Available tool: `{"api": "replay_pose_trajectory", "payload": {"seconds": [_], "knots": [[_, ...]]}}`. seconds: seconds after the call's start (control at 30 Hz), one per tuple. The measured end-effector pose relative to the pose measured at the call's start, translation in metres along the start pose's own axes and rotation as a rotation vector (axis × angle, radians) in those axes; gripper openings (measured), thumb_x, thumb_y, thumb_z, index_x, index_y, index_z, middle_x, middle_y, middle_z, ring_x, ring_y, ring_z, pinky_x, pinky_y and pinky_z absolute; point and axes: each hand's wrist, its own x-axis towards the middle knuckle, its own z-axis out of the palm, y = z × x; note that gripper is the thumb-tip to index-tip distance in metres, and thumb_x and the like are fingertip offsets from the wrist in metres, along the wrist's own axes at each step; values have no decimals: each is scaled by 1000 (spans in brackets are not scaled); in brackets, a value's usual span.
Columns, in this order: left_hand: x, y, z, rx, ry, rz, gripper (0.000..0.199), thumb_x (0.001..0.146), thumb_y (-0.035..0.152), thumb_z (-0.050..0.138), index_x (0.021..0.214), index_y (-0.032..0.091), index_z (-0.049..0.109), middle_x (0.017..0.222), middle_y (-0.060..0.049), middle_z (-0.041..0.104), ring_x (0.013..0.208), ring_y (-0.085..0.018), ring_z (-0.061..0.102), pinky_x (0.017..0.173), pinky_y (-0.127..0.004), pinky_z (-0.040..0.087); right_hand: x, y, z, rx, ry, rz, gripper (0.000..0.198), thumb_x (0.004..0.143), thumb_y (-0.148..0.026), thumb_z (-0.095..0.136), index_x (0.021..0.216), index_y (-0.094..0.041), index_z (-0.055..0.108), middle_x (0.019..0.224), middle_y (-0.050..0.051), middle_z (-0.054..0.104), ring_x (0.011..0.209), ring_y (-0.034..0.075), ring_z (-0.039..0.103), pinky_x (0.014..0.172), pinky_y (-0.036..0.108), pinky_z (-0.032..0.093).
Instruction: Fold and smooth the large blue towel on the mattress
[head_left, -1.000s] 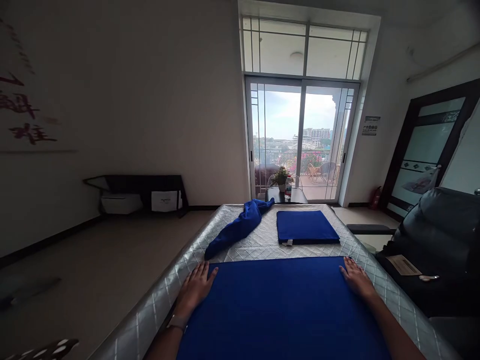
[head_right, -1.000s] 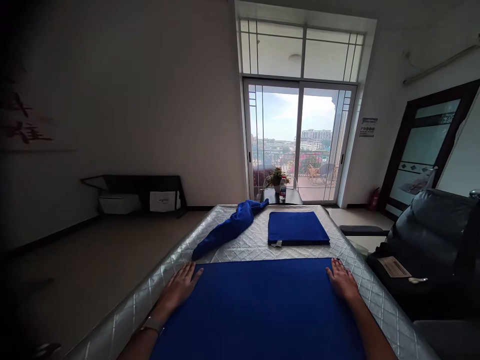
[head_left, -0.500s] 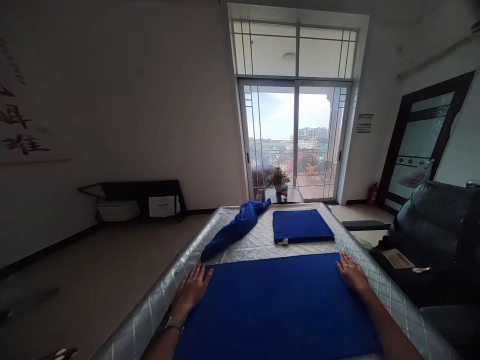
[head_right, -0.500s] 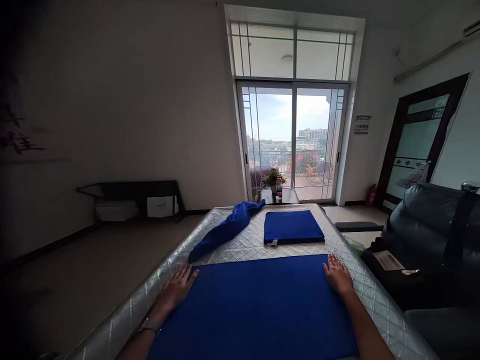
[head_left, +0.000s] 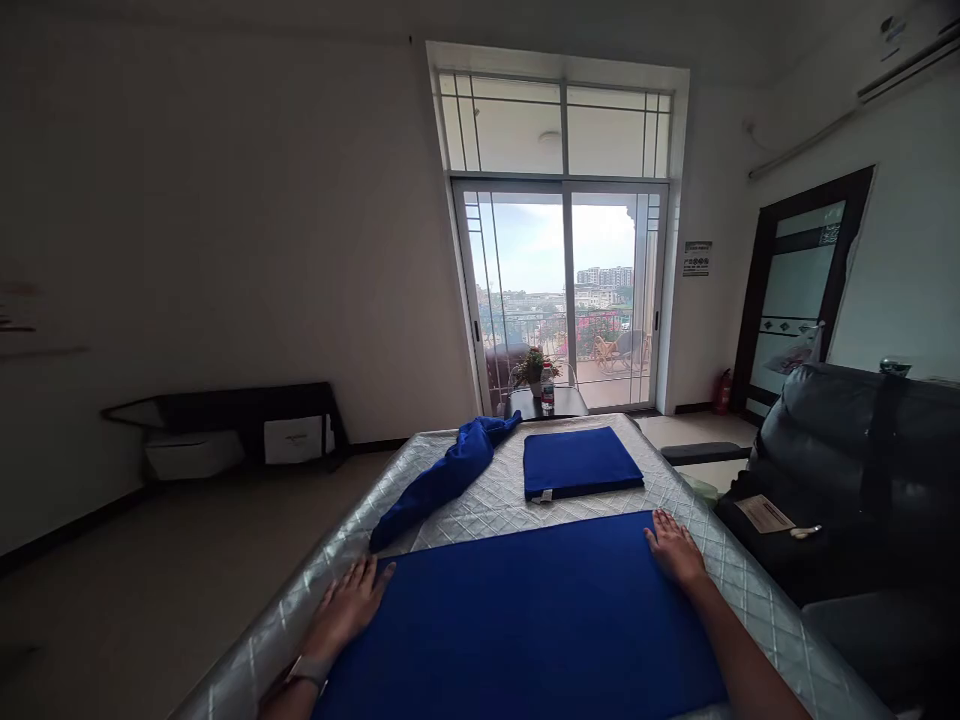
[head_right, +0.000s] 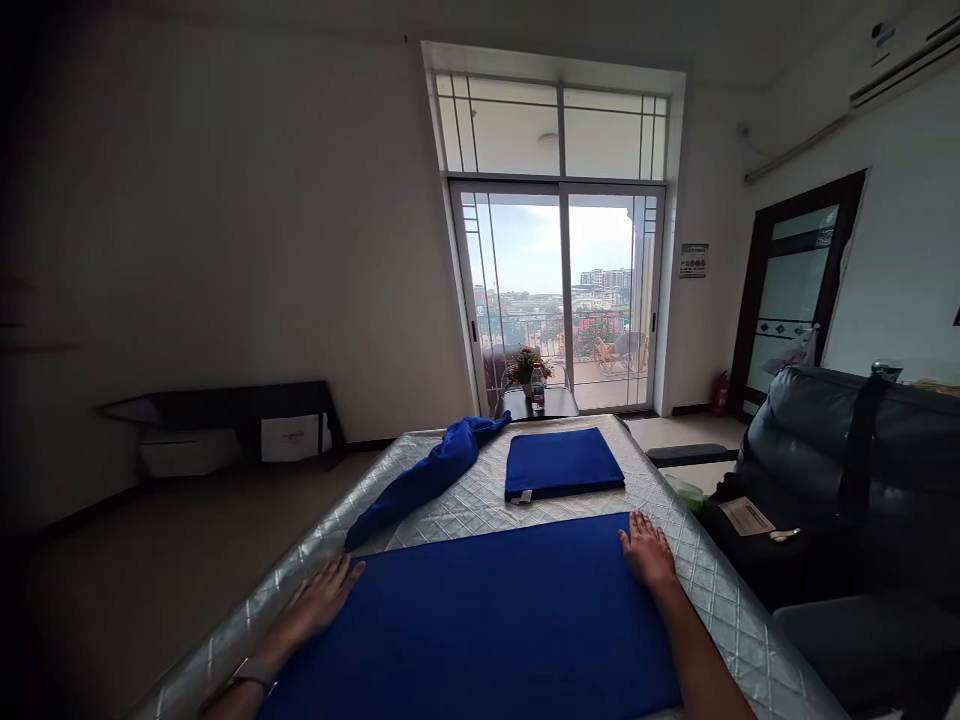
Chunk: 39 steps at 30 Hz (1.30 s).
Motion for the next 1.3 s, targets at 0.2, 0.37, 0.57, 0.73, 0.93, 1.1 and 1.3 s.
{"api": "replay_pose_trajectory", "payload": {"seconds": [0.2,0.37,0.57,0.73,0.93,1.1,1.3], "knots": [[-5,77,-34,-88,122,10,70,100,52,34,151,5,44,158,-20,46,149,-32,40,123,-48,30,0,-1,0,-7,-3,3,69,101,-41,23,160,-7,27,168,11,25,156,23,19,126,43,13],[-13,183,-63,-238,42,320,59,104,48,30,147,15,53,157,-14,50,147,-27,43,121,-45,36,-1,-2,1,-1,21,7,68,101,-41,21,160,-8,28,168,10,26,156,22,20,126,43,13],[-14,236,-56,-285,27,411,57,107,44,28,152,15,45,163,-13,39,153,-23,32,125,-44,28,3,1,7,17,53,8,69,101,-43,18,159,-8,30,167,10,29,155,23,21,126,45,16],[-16,234,-49,-294,44,399,59,107,45,25,153,13,42,162,-15,41,153,-24,32,125,-48,29,0,5,7,41,128,-83,63,101,-32,15,157,-14,38,163,10,38,153,22,27,127,47,16],[-18,236,-51,-323,70,409,59,107,43,23,155,12,40,162,-15,39,153,-24,31,125,-49,30,-29,-64,-10,73,165,-291,60,103,-31,17,156,-14,41,162,9,39,153,21,27,127,45,18],[-18,233,-54,-379,86,517,59,107,42,21,157,13,34,164,-13,36,154,-24,30,125,-49,31,-59,-169,-17,165,-2,-613,63,104,-43,22,157,-14,38,163,9,35,153,22,27,127,42,19],[-20,229,-54,-369,67,593,53,107,30,22,155,20,40,160,-11,45,151,-23,35,126,-47,31,-54,-236,-5,177,-95,-628,63,103,-36,18,159,-10,32,166,10,26,155,22,21,127,43,15]]}}
